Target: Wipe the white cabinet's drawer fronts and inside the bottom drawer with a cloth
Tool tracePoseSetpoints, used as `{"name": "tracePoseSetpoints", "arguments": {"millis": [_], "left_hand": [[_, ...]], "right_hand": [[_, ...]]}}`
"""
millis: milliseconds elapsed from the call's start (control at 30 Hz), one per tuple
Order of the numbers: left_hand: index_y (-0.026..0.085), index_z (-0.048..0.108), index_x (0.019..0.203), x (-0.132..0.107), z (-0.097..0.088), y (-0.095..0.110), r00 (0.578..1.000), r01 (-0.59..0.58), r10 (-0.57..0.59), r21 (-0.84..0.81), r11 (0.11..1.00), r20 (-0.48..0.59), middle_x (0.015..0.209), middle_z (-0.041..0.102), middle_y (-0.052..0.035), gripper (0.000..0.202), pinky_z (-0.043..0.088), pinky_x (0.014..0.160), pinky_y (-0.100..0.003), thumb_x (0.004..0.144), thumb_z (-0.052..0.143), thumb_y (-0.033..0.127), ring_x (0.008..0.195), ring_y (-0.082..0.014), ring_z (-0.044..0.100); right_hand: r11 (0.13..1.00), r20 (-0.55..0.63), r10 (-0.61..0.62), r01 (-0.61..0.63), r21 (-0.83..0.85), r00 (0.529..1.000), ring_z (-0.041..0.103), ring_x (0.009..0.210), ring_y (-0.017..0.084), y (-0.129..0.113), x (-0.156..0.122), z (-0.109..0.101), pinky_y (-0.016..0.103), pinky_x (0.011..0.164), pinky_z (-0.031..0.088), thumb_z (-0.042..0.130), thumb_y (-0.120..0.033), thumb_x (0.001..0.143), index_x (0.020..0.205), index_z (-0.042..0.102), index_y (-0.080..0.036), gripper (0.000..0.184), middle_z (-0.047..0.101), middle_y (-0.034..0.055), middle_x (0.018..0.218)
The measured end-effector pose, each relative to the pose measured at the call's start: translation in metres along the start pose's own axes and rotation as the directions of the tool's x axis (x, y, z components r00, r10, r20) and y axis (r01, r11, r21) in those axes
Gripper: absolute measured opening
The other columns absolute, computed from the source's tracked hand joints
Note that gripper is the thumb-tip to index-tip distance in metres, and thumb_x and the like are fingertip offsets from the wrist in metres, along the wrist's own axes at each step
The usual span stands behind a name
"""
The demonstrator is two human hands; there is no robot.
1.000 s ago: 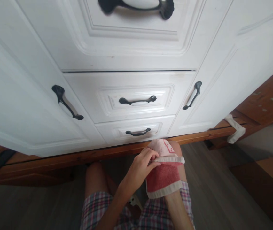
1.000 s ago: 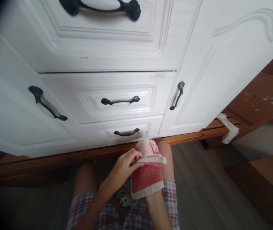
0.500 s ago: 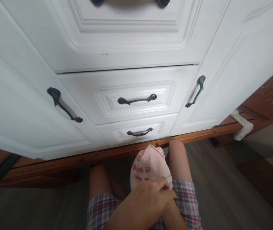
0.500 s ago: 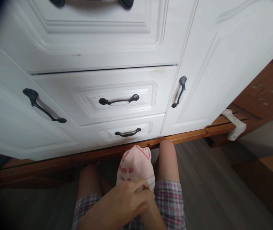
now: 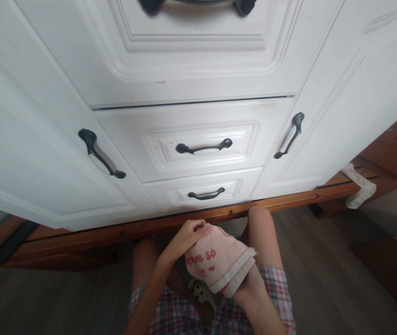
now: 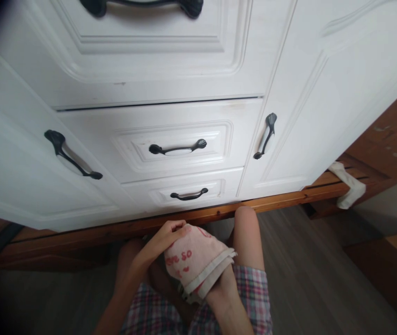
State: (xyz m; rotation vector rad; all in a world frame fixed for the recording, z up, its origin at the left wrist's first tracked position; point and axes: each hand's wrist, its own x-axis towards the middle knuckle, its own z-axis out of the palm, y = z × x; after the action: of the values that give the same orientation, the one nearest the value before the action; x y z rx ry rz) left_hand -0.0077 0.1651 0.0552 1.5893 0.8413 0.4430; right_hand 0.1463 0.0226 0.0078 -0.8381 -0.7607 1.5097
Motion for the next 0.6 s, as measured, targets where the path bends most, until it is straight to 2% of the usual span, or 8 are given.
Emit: {"name": "tracePoseSetpoints", "arguments": {"millis": [133, 267, 333, 400, 467, 500, 533, 600], "left_hand": [[0.018, 0.076, 0.094, -0.013, 0.004, -0.008, 0.989, 0.123, -0.137, -0.204, 0.971, -0.058, 0.097, 0.075, -0.0051, 0.046, 0.052, 0.091, -0.036, 0.091, 0.073, 0.064, 0.097, -0.0250, 0.066], [0.024, 0.077, 0.130, -0.033, 0.001, -0.002, 0.982, 0.180, -0.152, -0.332, 0.926, 0.108, 0.136, 0.075, -0.0075, 0.047, 0.050, 0.112, -0.041, 0.092, 0.079, 0.052, 0.127, -0.0289, 0.065], [0.028, 0.069, 0.144, -0.035, -0.004, 0.001, 0.987, 0.145, -0.109, -0.381, 0.913, 0.115, 0.145, 0.071, -0.0073, 0.057, 0.049, 0.115, -0.041, 0.091, 0.082, 0.044, 0.132, -0.0289, 0.064], [0.026, 0.073, 0.138, -0.030, -0.008, -0.002, 0.999, 0.023, -0.006, -0.348, 0.937, 0.048, 0.139, 0.073, -0.0079, 0.046, 0.050, 0.113, -0.041, 0.094, 0.079, 0.040, 0.127, -0.0281, 0.066], [0.021, 0.083, 0.102, -0.017, -0.009, -0.010, 0.992, -0.121, 0.123, -0.243, 0.962, -0.005, 0.125, 0.076, -0.0091, 0.019, 0.051, 0.109, -0.040, 0.093, 0.073, 0.034, 0.115, -0.0272, 0.069], [0.019, 0.081, 0.080, -0.009, -0.009, -0.015, 0.984, -0.175, 0.175, -0.187, 0.967, -0.018, 0.120, 0.077, -0.0101, 0.019, 0.051, 0.107, -0.039, 0.090, 0.070, 0.030, 0.111, -0.0270, 0.070], [0.018, 0.075, 0.065, -0.002, -0.007, -0.021, 0.978, -0.208, 0.204, -0.150, 0.966, -0.045, 0.119, 0.077, -0.0111, 0.024, 0.050, 0.107, -0.039, 0.086, 0.068, 0.026, 0.111, -0.0274, 0.069], [0.018, 0.070, 0.057, 0.009, -0.004, -0.030, 0.973, -0.224, 0.213, -0.138, 0.965, -0.092, 0.128, 0.075, -0.0120, 0.024, 0.048, 0.109, -0.040, 0.080, 0.063, 0.022, 0.119, -0.0292, 0.068]], "right_hand": [[0.923, -0.030, 0.197, -0.175, 0.343, 0.980, 0.069, 0.130, 0.040, 0.015, -0.032, -0.002, 0.065, 0.106, 0.054, 0.048, -0.085, 0.093, 0.120, 0.081, -0.025, 0.073, 0.078, 0.0173, 0.130], [0.897, -0.166, 0.317, -0.239, 0.373, 0.934, 0.071, 0.122, 0.041, 0.011, -0.033, -0.004, 0.061, 0.105, 0.056, 0.071, -0.076, 0.086, 0.124, 0.079, -0.020, 0.068, 0.079, 0.0189, 0.125], [0.973, -0.332, 0.190, -0.133, 0.186, 0.924, 0.071, 0.120, 0.038, 0.002, -0.024, -0.009, 0.057, 0.108, 0.055, 0.083, -0.059, 0.085, 0.123, 0.079, -0.022, 0.053, 0.079, 0.0157, 0.122], [0.987, -0.378, -0.102, 0.046, -0.156, 0.920, 0.069, 0.118, 0.036, -0.008, -0.014, -0.019, 0.053, 0.109, 0.053, 0.085, -0.050, 0.086, 0.110, 0.083, -0.025, 0.035, 0.078, 0.0134, 0.120], [0.853, -0.247, -0.370, 0.223, -0.472, 0.895, 0.066, 0.117, 0.036, -0.013, -0.004, -0.032, 0.051, 0.108, 0.052, 0.079, -0.054, 0.090, 0.088, 0.085, -0.027, 0.028, 0.075, 0.0136, 0.119], [0.772, -0.168, -0.441, 0.277, -0.571, 0.882, 0.065, 0.117, 0.036, -0.014, 0.001, -0.038, 0.050, 0.107, 0.052, 0.076, -0.056, 0.092, 0.077, 0.085, -0.027, 0.033, 0.074, 0.0139, 0.120], [0.707, -0.111, -0.476, 0.305, -0.637, 0.872, 0.064, 0.118, 0.036, -0.014, 0.005, -0.043, 0.049, 0.106, 0.052, 0.073, -0.057, 0.094, 0.070, 0.083, -0.028, 0.039, 0.072, 0.0140, 0.122], [0.633, -0.087, -0.517, 0.311, -0.709, 0.852, 0.063, 0.121, 0.036, -0.011, 0.010, -0.051, 0.049, 0.104, 0.052, 0.069, -0.055, 0.097, 0.065, 0.082, -0.028, 0.044, 0.070, 0.0139, 0.127]]}}
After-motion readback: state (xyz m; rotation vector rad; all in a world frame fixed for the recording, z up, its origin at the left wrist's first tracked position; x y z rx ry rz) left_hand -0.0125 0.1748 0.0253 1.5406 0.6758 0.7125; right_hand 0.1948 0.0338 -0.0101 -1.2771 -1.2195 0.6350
